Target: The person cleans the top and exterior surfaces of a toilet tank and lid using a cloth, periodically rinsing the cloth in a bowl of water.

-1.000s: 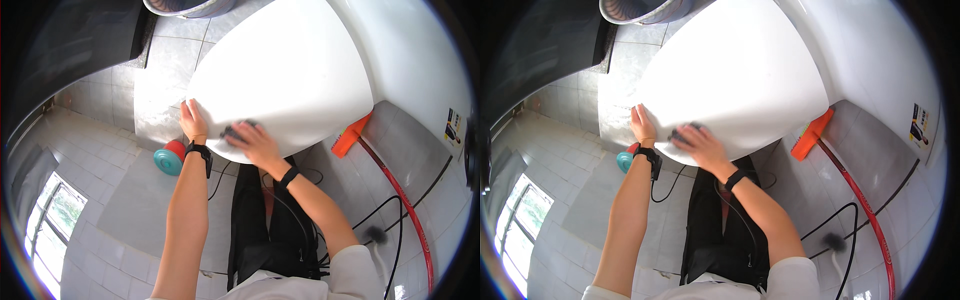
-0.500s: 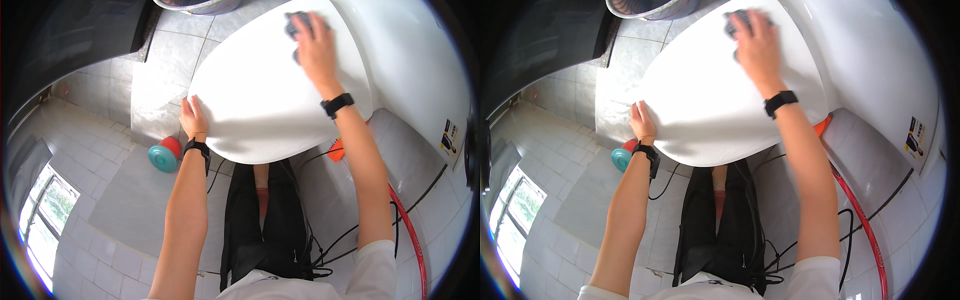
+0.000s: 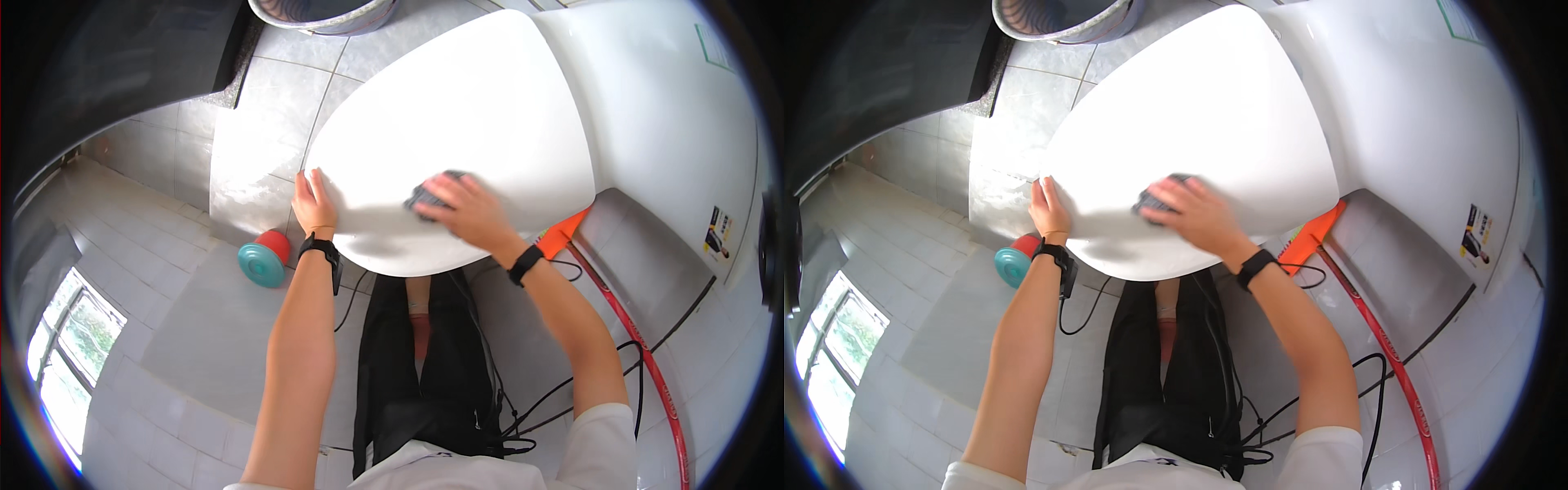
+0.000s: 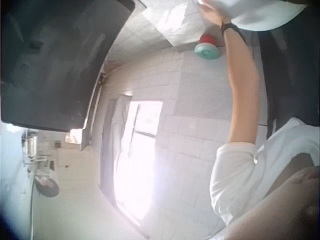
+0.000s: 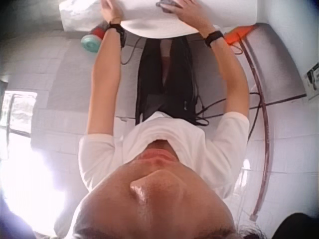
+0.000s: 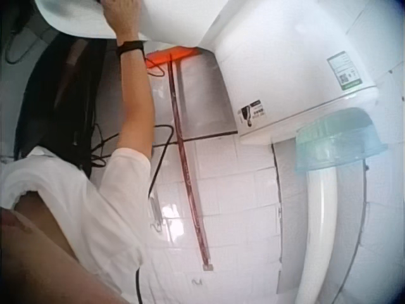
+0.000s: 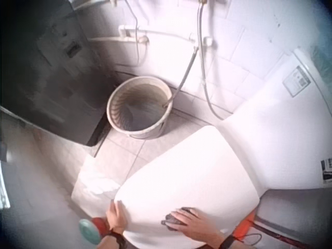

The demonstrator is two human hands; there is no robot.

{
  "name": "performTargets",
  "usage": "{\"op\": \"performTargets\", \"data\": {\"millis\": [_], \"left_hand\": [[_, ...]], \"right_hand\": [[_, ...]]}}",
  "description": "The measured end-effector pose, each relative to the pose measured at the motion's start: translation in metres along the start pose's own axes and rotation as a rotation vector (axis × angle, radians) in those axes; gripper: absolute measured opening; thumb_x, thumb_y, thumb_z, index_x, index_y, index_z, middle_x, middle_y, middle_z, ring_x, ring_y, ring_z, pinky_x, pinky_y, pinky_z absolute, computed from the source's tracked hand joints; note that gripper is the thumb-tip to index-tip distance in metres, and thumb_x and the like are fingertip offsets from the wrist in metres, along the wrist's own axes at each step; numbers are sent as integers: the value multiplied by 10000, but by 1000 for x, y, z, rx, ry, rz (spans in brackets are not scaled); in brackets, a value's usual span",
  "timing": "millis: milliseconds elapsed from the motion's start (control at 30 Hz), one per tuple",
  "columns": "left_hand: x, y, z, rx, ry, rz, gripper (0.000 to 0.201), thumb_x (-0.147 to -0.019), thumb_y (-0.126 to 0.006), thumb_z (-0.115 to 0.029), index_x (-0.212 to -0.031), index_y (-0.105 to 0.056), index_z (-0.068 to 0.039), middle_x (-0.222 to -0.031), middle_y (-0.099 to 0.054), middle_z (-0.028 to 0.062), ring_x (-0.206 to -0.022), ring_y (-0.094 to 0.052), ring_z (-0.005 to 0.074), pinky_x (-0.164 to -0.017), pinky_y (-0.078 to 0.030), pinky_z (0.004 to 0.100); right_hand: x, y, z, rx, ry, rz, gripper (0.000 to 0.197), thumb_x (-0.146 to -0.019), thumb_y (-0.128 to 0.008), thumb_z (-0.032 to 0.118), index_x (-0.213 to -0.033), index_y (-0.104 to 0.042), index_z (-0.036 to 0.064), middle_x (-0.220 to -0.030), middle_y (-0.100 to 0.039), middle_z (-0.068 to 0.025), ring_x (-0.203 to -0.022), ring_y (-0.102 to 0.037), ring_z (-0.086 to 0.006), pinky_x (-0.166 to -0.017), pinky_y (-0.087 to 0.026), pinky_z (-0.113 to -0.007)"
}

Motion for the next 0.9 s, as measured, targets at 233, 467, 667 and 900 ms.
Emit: {"op": "performTargets", "data": {"millis": [233,467,667,900], "left_hand": [[-2,9,14,19,46,38,340,-902,-474,-335,-963,-562,-13,-731,-579,203,-684,-545,387,-601,-405,434],[0,6,10,-108,129,39,407,-883,-456,-443,-1002,-566,-70,-884,-617,186,-819,-572,390,-689,-436,465],[2,3,5,-86,90,5,388,-880,-466,-446,-963,-552,-77,-820,-607,151,-773,-579,355,-656,-447,436],[5,-1,6,-53,109,14,391,-884,-465,-423,-1005,-558,-63,-833,-610,190,-793,-568,388,-676,-436,438]], "right_hand": [[-54,66,-125,257,-395,-389,376,-888,-498,193,-1263,-481,190,-1354,-382,-126,-1240,-366,-353,-983,-314,-519],[-152,38,-83,272,-297,-393,402,-854,-552,218,-1250,-493,196,-1316,-428,-124,-1228,-386,-344,-965,-333,-529],[-109,6,13,-36,-295,-161,451,-810,-579,176,-1250,-514,256,-1369,-386,-105,-1270,-353,-337,-1010,-285,-539],[-63,65,60,-288,-498,-137,280,-776,-638,205,-1052,-621,165,-1363,-394,-120,-1264,-303,-432,-1014,-224,-545]]}}
Point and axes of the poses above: each hand's wrist, its own x-axis away from the middle knuckle, its own y-axis out of the back of the hand, z = x × y, the point moved 4 cm from there along -x, towards the middle knuckle
